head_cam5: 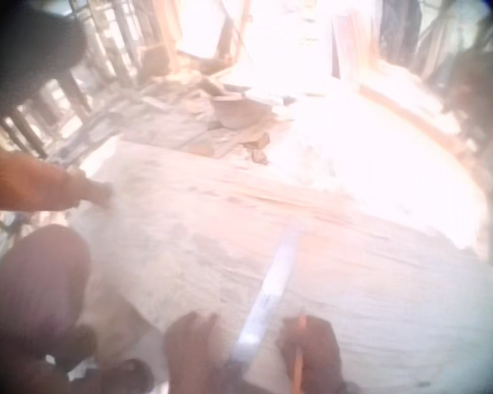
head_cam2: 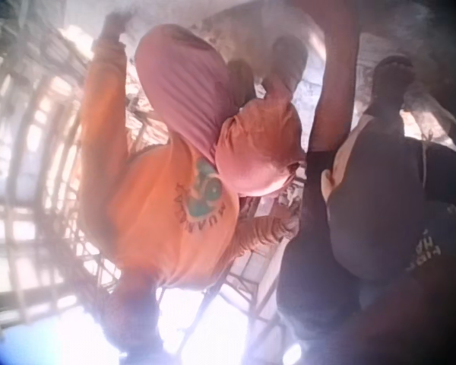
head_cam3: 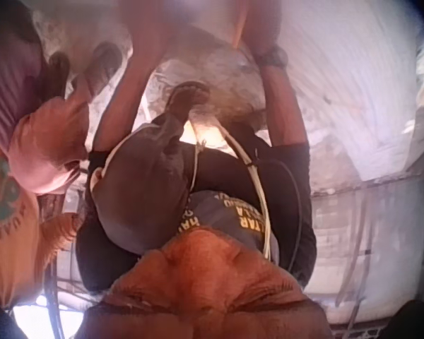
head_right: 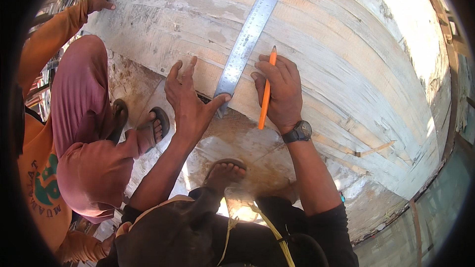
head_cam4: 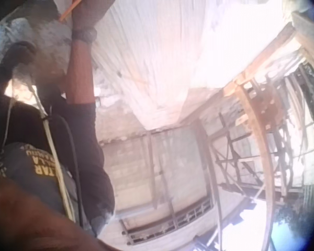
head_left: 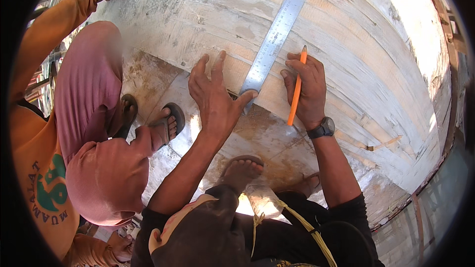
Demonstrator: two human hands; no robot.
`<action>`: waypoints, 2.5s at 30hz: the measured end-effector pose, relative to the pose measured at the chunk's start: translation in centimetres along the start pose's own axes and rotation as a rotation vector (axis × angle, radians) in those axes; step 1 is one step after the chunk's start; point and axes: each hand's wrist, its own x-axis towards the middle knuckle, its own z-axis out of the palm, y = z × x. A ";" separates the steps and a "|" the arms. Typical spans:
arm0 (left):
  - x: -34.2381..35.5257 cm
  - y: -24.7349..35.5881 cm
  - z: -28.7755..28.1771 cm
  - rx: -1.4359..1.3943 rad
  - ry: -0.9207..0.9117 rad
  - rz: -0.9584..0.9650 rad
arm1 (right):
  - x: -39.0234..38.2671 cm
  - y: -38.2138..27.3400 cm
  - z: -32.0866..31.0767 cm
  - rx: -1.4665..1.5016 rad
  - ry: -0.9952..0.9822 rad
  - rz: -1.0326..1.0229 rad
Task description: The person measures and marks a wooden plank using a tape measure, pencil, and try square. They then use a hand saw to cut the plank along the marked line.
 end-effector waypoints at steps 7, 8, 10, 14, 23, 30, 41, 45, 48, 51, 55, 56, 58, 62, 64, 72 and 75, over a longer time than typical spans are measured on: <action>-5.2 -3.2 3.9 -0.826 0.145 -0.682 | 0.1 -0.4 0.2 -0.015 -0.008 -0.016; -5.6 -3.7 4.2 -1.063 0.099 -0.831 | 0.2 -0.4 0.2 -0.016 -0.007 -0.022; -5.9 -5.2 4.3 -1.397 -0.094 -0.786 | 0.0 -0.4 0.2 -0.015 -0.012 -0.025; -7.8 -5.3 1.7 -1.531 -0.303 -0.680 | -0.2 -0.3 -0.2 0.100 0.039 -0.039; -10.7 -3.1 -0.7 -1.465 -0.977 -0.697 | -4.5 -0.9 -7.3 -0.201 -0.519 -0.524; -8.8 -4.1 3.5 -1.399 -0.578 -0.331 | -1.6 -2.4 -10.0 -0.076 -0.209 -0.569; -3.8 1.5 -1.8 -1.622 -0.418 -0.602 | 5.4 -7.0 -21.3 0.314 0.628 0.074; -2.4 3.7 -2.8 -1.410 -0.188 -0.613 | 7.8 -8.5 -23.9 0.430 0.538 0.191; 1.1 6.9 -3.7 -1.435 -0.296 -0.305 | 8.3 -10.1 -22.4 0.289 0.381 0.318; 4.0 11.6 -5.0 -1.506 -0.685 0.093 | 8.2 -11.1 -20.1 0.540 0.234 0.428; 8.2 17.7 -5.1 -1.667 -0.766 0.184 | 8.6 -9.5 -16.3 0.641 0.203 0.388; 10.1 17.9 -5.1 -1.699 -0.725 0.142 | 9.4 -8.9 -14.9 0.564 0.136 0.315; 12.3 19.2 -4.1 -1.709 -0.633 0.098 | 9.8 -8.2 -13.4 0.806 0.036 0.417; 17.1 18.7 -4.7 -1.455 -0.393 0.265 | 11.7 -8.6 -10.8 0.943 0.127 0.205; 19.4 18.2 -5.2 -1.252 -0.317 0.425 | 12.6 -7.8 -9.7 1.195 0.117 0.296; 23.9 17.9 -9.3 -0.477 0.048 0.834 | 17.4 -5.2 -8.6 1.922 0.051 0.605; 25.5 14.6 -8.2 -0.586 -0.210 0.565 | 16.5 -4.3 -5.6 1.850 -0.007 0.656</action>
